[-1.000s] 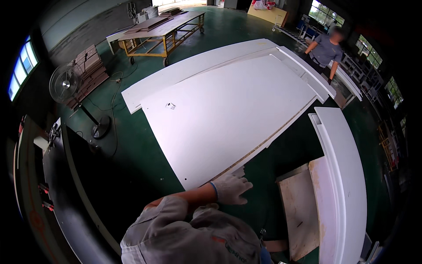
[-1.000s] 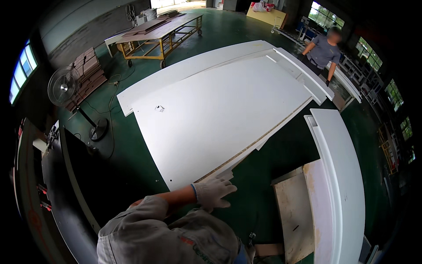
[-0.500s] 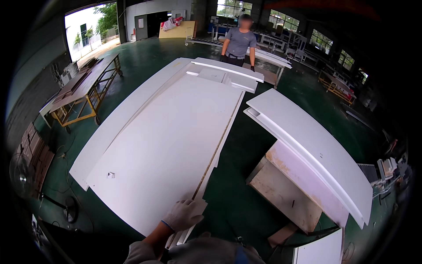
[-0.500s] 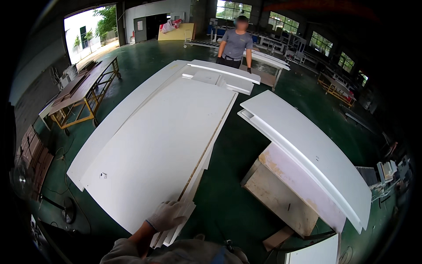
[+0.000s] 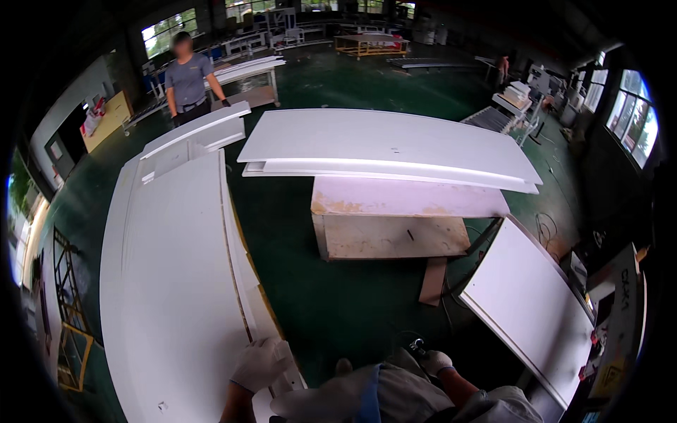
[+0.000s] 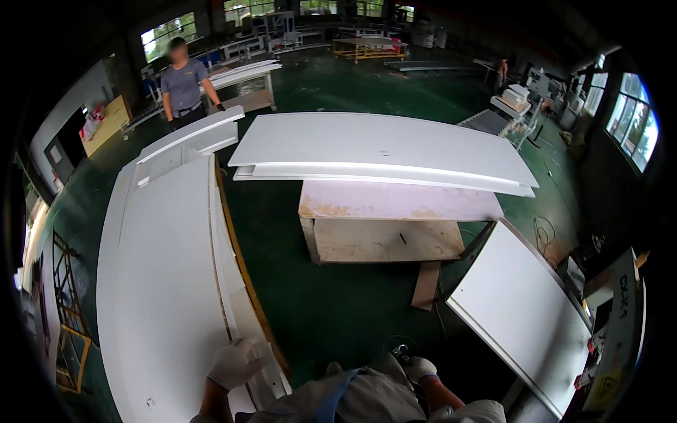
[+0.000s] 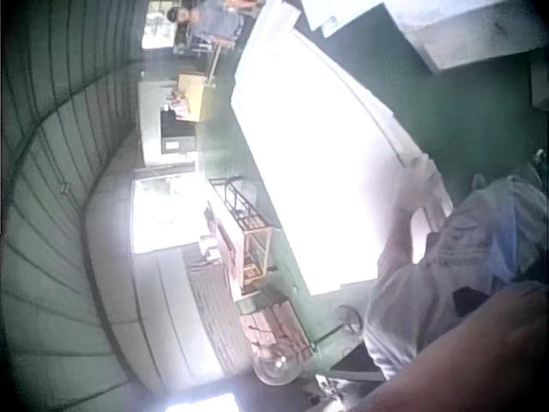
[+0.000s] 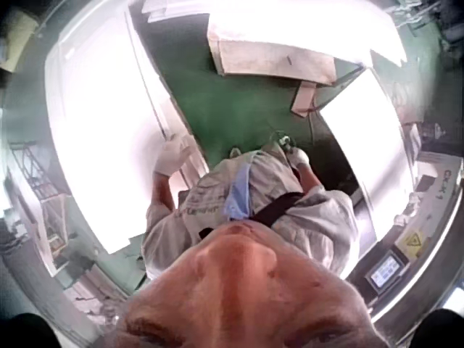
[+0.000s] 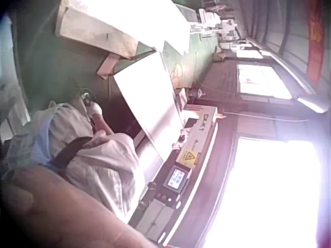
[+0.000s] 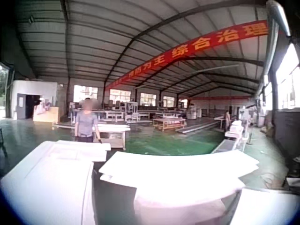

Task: The person operates a furniture manufacturing machine to process large white panels, using a hand-held air nozzle to clean the machine bed and the surfaces of the panels before and after processing them through the machine.

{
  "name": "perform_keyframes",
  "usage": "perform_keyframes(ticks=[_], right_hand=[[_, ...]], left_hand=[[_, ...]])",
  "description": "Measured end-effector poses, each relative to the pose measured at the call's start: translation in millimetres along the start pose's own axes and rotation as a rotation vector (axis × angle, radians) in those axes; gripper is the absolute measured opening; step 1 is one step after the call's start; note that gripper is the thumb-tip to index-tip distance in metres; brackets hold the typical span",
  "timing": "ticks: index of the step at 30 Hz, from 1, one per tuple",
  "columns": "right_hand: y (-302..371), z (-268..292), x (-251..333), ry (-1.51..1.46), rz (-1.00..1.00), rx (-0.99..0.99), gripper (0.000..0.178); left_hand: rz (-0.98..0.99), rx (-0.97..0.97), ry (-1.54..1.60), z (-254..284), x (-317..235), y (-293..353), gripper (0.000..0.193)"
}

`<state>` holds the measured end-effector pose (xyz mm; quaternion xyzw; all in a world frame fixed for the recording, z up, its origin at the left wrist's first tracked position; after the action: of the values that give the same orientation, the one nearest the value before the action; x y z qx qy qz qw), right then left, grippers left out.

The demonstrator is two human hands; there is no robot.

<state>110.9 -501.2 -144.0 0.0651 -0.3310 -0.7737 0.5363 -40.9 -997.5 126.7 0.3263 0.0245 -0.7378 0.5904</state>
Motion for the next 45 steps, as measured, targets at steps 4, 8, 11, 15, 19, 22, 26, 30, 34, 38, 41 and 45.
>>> perform_keyframes(ticks=[4, 8, 11, 15, 19, 22, 26, 30, 34, 38, 41, 45], right_hand=[[67.1, -14.7, -36.3, -0.11, -0.23, -0.099, 0.036], [132.4, -18.8, -83.6, -0.165, -0.285, -0.395, 0.035], [190.3, -2.3, -122.7, -0.277, -0.612, -0.578, 0.035], [239.9, 1.9, -178.1, -0.504, -0.959, -0.714, 0.046], [262.6, -21.6, -230.8, -0.739, -1.184, -0.882, 0.051], [330.5, -81.2, -299.1, -0.992, -1.488, -1.293, 0.044], [324.3, -110.9, -291.0, -1.828, -1.519, -1.714, 0.046], [317.5, -86.9, -283.5, -1.356, -0.905, -0.994, 0.031], [259.3, -29.2, -241.0, -1.278, -0.676, -0.816, 0.028], [243.2, -56.3, -306.0, -1.667, -0.702, -1.066, 0.037], [243.8, 5.9, -299.8, -1.665, -0.722, -0.76, 0.048], [205.6, 57.4, -321.5, -1.528, -0.522, -0.625, 0.049]], left_hand=[[-0.067, 0.064, -0.121, 0.4, 1.0, -23.2, 0.065], [-0.125, 0.145, -0.242, 1.5, -4.5, -44.7, 0.064], [-0.199, 0.198, -0.35, -13.0, -17.7, -65.8, 0.064], [-0.323, 0.24, -0.401, -31.1, -45.6, -73.3, 0.064], [-0.337, 0.217, -0.307, -29.1, -47.7, -73.2, 0.066], [-0.393, 0.238, -0.281, -33.7, -59.3, -85.5, 0.065], [-0.257, 0.197, -0.407, -25.3, -84.2, -103.2, 0.06], [-0.504, 0.168, -0.533, -70.0, -193.8, -131.5, 0.064], [-0.74, 0.16, -0.425, -122.2, -271.2, -112.3, 0.059], [-0.742, 0.36, -0.411, -195.3, -323.2, -76.3, 0.055], [-0.579, 0.423, -0.445, -219.6, -311.3, -44.7, 0.053], [-0.398, 0.301, -0.346, -227.7, -286.7, -12.4, 0.052]])
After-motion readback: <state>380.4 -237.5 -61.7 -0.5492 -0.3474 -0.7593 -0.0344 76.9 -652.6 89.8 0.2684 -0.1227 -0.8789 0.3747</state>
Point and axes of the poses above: each hand's wrist, its own y-axis away from the middle knuckle, its own z-axis out of the back of the hand, x = y × z, the point moved 7 cm from there along -y, towards the middle knuckle, and after that the axes turned 4 degrees about z, right-handed, at the moved point
